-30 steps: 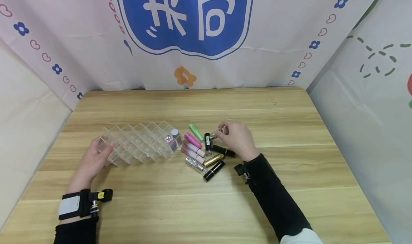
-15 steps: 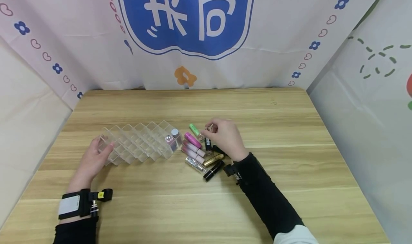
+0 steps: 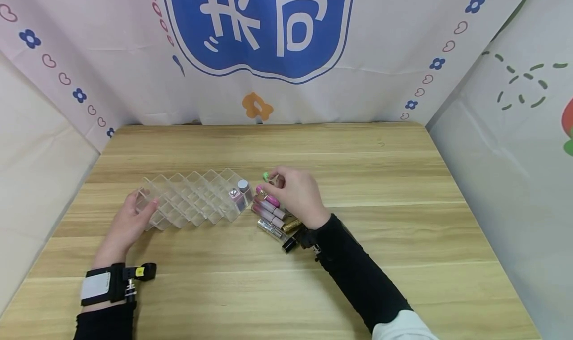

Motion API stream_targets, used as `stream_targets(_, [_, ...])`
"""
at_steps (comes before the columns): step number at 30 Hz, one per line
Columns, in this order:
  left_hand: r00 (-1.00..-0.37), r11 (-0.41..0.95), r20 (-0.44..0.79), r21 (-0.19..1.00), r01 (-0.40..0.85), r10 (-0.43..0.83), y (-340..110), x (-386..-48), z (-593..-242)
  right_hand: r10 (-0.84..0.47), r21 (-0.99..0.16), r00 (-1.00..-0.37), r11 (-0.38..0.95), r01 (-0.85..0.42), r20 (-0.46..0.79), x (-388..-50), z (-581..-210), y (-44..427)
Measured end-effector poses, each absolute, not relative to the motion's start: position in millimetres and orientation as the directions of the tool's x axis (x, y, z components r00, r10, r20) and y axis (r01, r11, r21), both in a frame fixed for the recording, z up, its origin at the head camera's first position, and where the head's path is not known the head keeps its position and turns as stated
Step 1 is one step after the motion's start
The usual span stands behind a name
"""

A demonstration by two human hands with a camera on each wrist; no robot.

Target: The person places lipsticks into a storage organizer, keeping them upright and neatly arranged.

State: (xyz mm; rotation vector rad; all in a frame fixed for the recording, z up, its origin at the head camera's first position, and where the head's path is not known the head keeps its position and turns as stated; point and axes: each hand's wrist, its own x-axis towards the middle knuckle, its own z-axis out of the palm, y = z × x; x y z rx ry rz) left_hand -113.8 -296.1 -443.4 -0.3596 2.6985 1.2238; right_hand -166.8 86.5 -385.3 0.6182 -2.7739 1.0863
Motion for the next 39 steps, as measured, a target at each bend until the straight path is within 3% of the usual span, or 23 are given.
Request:
stream_targets(21, [-0.961, 0.625, -0.222, 0.731, -0.274, -0.162, -296.8, -110.6, -442.6, -0.475, -0.575, -0.822, 0.593, -0.563, 0.315, -158.6, -387.5, 39.8])
stream_targets(39, [-0.963, 0.606, -0.216, 0.749, -0.269, -0.161, -294.7, -112.8, -444.5, -0.499, -0.544, -0.799, 0.590, -0.597, 0.335, -157.9, -391.2, 23.9])
